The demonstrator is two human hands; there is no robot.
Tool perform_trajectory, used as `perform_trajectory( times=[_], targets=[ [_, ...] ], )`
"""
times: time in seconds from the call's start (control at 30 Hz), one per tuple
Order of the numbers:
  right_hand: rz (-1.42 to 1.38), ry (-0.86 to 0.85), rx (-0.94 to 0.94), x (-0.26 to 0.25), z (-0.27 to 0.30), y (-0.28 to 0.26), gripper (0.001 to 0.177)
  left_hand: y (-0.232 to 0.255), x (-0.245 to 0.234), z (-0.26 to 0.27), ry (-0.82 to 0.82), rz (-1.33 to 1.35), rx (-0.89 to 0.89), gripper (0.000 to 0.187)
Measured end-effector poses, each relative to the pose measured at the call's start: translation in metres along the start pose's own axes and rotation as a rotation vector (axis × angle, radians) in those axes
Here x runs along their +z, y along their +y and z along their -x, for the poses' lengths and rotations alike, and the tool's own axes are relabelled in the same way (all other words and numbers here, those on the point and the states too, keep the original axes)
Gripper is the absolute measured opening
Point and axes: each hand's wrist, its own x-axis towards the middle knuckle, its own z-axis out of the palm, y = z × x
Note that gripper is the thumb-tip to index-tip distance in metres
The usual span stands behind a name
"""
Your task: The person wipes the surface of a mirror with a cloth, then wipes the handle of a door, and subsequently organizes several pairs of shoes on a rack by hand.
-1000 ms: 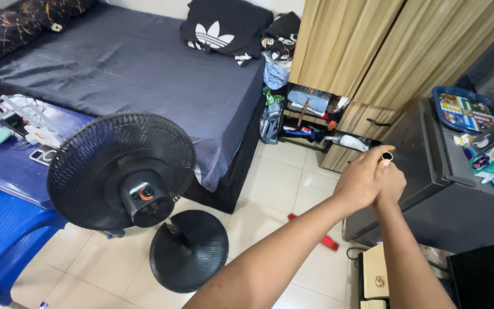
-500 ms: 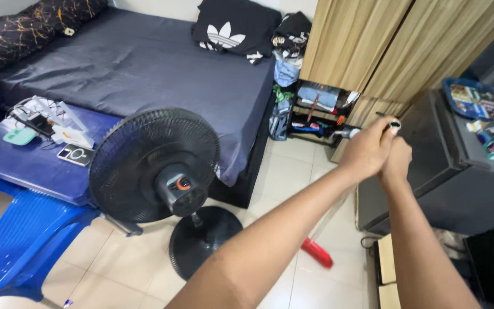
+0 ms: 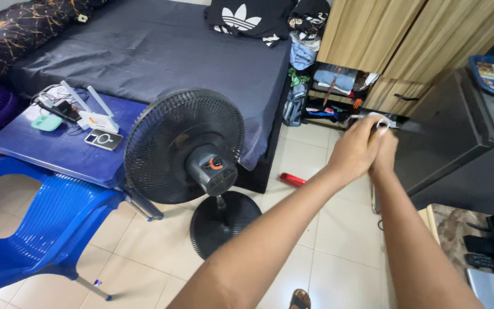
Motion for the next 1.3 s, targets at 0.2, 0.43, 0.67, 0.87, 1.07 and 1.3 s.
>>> perform_trajectory(
  times=[0.2, 0.43, 0.67, 0.87, 1.07, 1.3],
  targets=[
    [-0.756, -0.272, 0.215, 0.028, 0.082, 0.028, 0.023, -0.012, -0.030, 0.063, -0.100, -0.069, -0.132, 0.030],
    [-0.621, -0.095, 0.482, 0.023, 0.115, 0.049, 0.019, 0.013, -0.047, 0.100, -0.181, -0.075, -0.124, 0.024],
    [-0.153, -0.075, 0.333, -0.005, 0.128, 0.020, 0.024, 0.042, -0.059, 0.098, -0.217, -0.048, -0.099, 0.028],
    [0.384, -0.122, 0.051, -0.028, 0.118, -0.020, 0.033, 0.059, -0.063, 0.084, -0.173, 0.008, -0.086, 0.031],
    [0.560, -0.153, -0.132, -0.056, 0.111, -0.025, 0.034, 0.073, -0.046, 0.084, -0.140, -0.076, -0.090, 0.037],
    [0.204, -0.248, -0.042, -0.121, 0.127, -0.055, 0.045, 0.107, -0.020, 0.086, -0.162, -0.147, 0.050, 0.030]
  ],
)
